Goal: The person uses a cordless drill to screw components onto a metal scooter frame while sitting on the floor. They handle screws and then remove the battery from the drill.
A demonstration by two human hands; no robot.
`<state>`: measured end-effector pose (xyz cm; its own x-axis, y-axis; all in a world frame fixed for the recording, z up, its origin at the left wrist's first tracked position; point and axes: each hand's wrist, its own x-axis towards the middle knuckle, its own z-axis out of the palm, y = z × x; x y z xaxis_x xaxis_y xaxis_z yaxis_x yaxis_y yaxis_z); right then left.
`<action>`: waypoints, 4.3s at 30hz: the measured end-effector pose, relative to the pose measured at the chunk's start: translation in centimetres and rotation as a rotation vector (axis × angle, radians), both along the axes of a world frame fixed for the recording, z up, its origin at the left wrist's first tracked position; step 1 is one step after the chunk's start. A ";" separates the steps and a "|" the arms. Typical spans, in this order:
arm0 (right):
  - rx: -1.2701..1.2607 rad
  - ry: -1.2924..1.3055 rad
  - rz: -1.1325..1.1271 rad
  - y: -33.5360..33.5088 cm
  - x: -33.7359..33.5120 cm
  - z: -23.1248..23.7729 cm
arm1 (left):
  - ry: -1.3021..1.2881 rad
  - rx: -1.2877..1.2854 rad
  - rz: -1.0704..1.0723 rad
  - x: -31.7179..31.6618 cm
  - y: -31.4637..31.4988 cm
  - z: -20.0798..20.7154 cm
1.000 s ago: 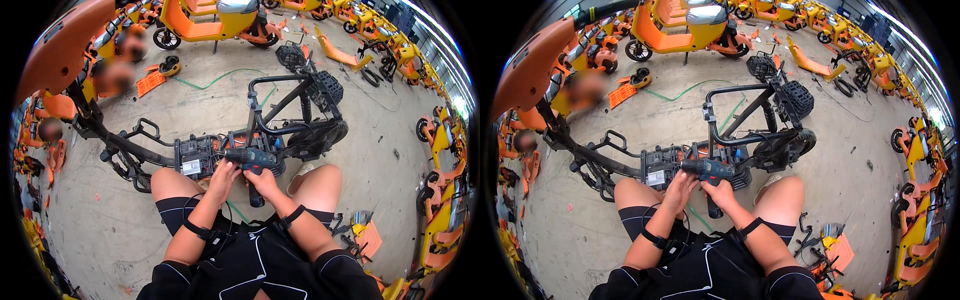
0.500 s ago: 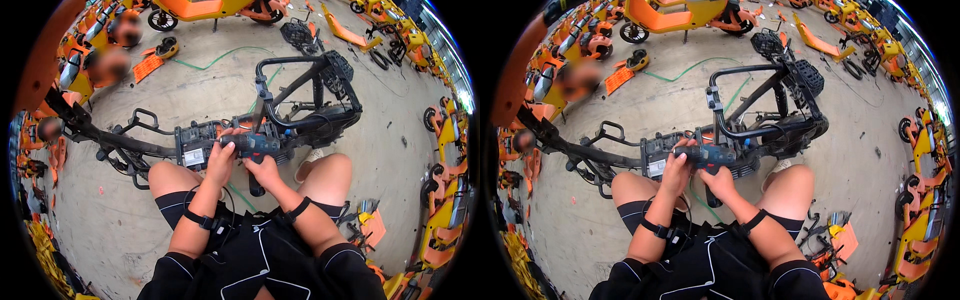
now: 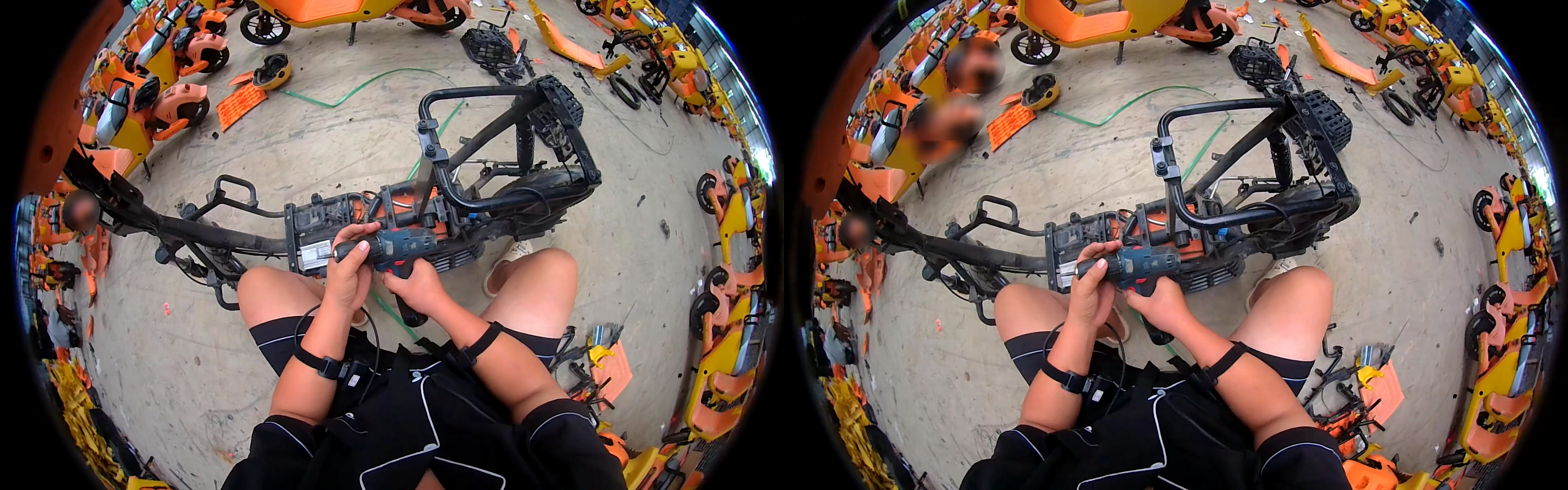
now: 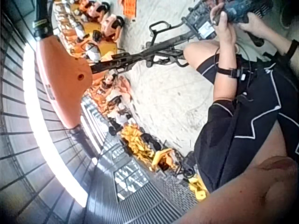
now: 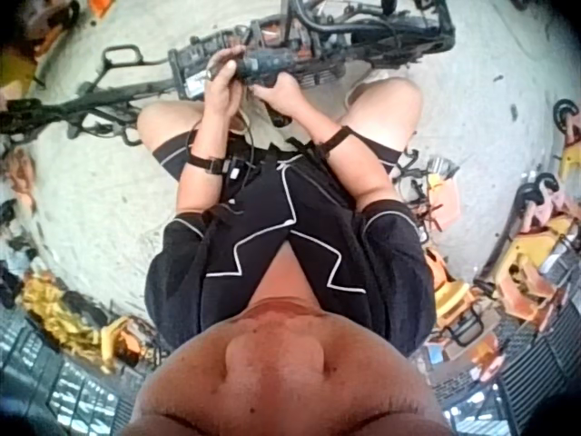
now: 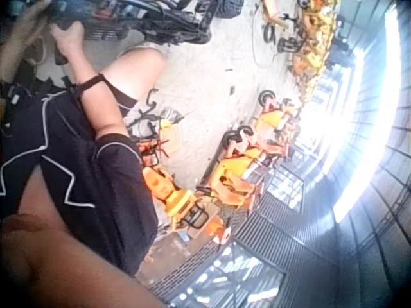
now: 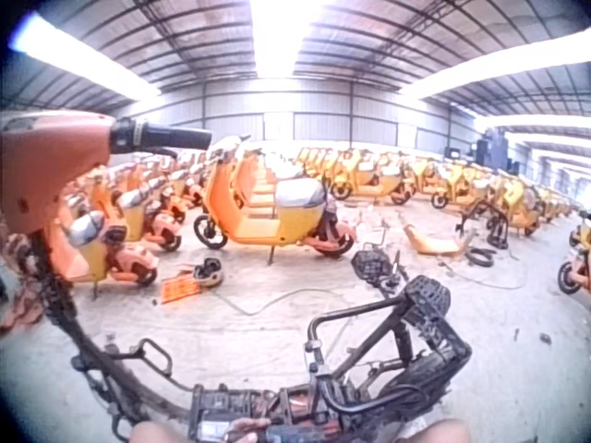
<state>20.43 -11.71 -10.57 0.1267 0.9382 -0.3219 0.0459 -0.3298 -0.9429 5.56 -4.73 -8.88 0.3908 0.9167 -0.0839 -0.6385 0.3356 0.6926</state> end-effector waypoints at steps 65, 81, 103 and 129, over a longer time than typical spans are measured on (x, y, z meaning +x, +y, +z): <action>-0.102 0.684 0.169 -1.9 0.9 0.8 | -0.056 -0.255 -0.112 1.6 0.4 0.5; 0.425 -0.102 0.121 -7.4 12.8 20.7 | 0.033 0.191 -0.584 1.4 -1.7 2.4; -0.083 -0.450 -0.260 5.6 31.2 31.1 | 0.593 0.286 -0.668 4.8 -1.4 0.3; -0.453 -0.716 -0.078 12.3 34.5 36.5 | 1.004 0.616 -0.609 4.8 -1.9 -0.3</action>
<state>54.91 0.58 25.91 0.5016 0.7182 -0.4822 0.5424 -0.6954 -0.4715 10.36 -6.61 -9.17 0.7632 0.6102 -0.2125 0.3770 -0.1535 0.9134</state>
